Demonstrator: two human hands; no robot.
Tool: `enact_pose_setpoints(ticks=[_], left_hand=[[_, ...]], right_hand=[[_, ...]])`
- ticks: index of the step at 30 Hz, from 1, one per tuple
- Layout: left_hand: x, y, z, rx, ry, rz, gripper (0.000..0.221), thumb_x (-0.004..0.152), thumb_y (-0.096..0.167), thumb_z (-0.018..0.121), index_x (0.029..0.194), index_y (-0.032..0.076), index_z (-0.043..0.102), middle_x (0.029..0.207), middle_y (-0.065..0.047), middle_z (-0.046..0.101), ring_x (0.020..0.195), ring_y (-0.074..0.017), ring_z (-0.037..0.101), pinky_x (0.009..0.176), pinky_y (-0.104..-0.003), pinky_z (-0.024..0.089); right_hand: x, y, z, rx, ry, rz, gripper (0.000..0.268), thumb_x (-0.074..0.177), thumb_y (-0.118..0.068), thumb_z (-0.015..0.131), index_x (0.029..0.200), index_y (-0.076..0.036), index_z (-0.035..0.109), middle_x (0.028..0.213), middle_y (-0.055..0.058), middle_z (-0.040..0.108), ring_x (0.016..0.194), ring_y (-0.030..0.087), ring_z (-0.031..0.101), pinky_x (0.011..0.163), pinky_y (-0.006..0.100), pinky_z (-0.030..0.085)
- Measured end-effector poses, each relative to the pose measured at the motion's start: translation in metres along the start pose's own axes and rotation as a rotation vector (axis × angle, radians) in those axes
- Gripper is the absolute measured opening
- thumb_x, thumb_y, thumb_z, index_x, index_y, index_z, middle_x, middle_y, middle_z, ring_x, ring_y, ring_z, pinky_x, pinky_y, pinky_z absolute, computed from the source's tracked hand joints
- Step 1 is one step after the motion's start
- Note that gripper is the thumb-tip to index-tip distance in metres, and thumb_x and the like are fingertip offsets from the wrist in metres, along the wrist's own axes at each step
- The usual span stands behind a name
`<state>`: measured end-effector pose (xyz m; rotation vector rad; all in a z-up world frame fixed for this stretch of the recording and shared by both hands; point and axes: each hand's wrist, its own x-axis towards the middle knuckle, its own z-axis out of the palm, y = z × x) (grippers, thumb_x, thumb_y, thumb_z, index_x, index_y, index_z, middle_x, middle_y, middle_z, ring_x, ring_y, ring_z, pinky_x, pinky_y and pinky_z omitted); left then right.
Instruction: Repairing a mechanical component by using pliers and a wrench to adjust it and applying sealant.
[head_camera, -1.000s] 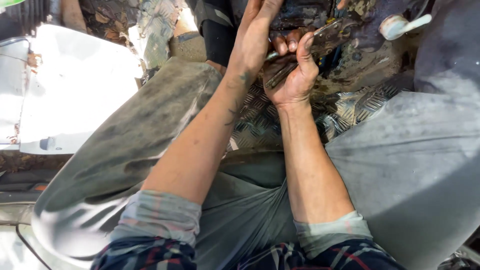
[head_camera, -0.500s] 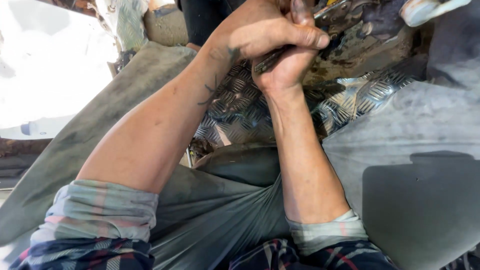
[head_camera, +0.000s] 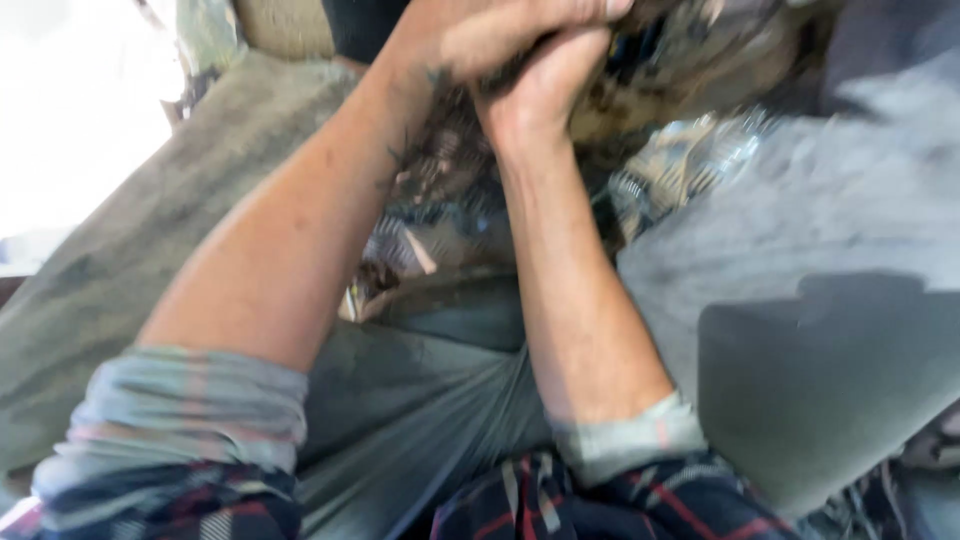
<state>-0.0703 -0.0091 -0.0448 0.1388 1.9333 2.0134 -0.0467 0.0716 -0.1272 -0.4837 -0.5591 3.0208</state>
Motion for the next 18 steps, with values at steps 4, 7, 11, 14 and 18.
enact_pose_setpoints(ticks=[4, 7, 11, 14, 18], left_hand=[[0.019, 0.027, -0.029, 0.188, 0.165, -0.031, 0.037, 0.09, 0.041, 0.075, 0.105, 0.007, 0.078, 0.085, -0.002, 0.08, 0.069, -0.008, 0.074, 0.061, -0.022, 0.061], [0.036, 0.04, -0.036, 0.304, 0.013, -0.229, 0.047, 0.08, 0.056, 0.07, 0.103, 0.016, 0.082, 0.079, 0.005, 0.079, 0.057, -0.0042, 0.07, 0.052, -0.019, 0.058], [0.058, 0.05, -0.034, 0.541, -0.256, -0.35, 0.051, 0.075, 0.06, 0.072, 0.093, 0.013, 0.082, 0.073, 0.001, 0.077, 0.05, -0.0124, 0.067, 0.048, -0.029, 0.056], [0.074, 0.028, -0.013, 0.61, -0.509, -0.196, 0.038, 0.089, 0.05, 0.059, 0.065, 0.02, 0.057, 0.063, 0.008, 0.05, 0.053, -0.0082, 0.041, 0.055, -0.028, 0.042], [0.094, -0.015, 0.022, 0.501, -0.534, -0.091, 0.026, 0.08, 0.037, 0.059, 0.064, 0.017, 0.059, 0.065, 0.004, 0.053, 0.056, -0.0108, 0.038, 0.055, -0.033, 0.036]], right_hand=[[-0.01, -0.016, 0.043, -0.16, 0.023, 0.082, 0.037, 0.111, -0.029, 0.052, 0.128, 0.001, 0.066, 0.119, 0.012, 0.07, 0.107, 0.02, 0.066, 0.095, 0.035, 0.052], [-0.016, -0.022, 0.057, -0.268, 0.142, -0.012, 0.033, 0.108, -0.024, 0.054, 0.118, 0.004, 0.066, 0.105, 0.009, 0.07, 0.091, 0.015, 0.067, 0.078, 0.029, 0.053], [-0.01, -0.022, 0.058, -0.452, 0.341, -0.164, 0.021, 0.097, -0.008, 0.055, 0.089, 0.005, 0.07, 0.083, 0.008, 0.065, 0.071, 0.013, 0.055, 0.063, 0.027, 0.042], [-0.017, -0.027, 0.082, -0.621, 0.499, -0.069, 0.024, 0.098, -0.009, 0.037, 0.08, -0.011, 0.053, 0.078, 0.0, 0.052, 0.066, 0.01, 0.047, 0.066, 0.027, 0.039], [-0.004, -0.047, 0.034, -0.662, 0.419, -0.151, 0.027, 0.098, -0.001, 0.044, 0.077, -0.01, 0.059, 0.077, 0.002, 0.057, 0.063, 0.009, 0.045, 0.058, 0.024, 0.035]])
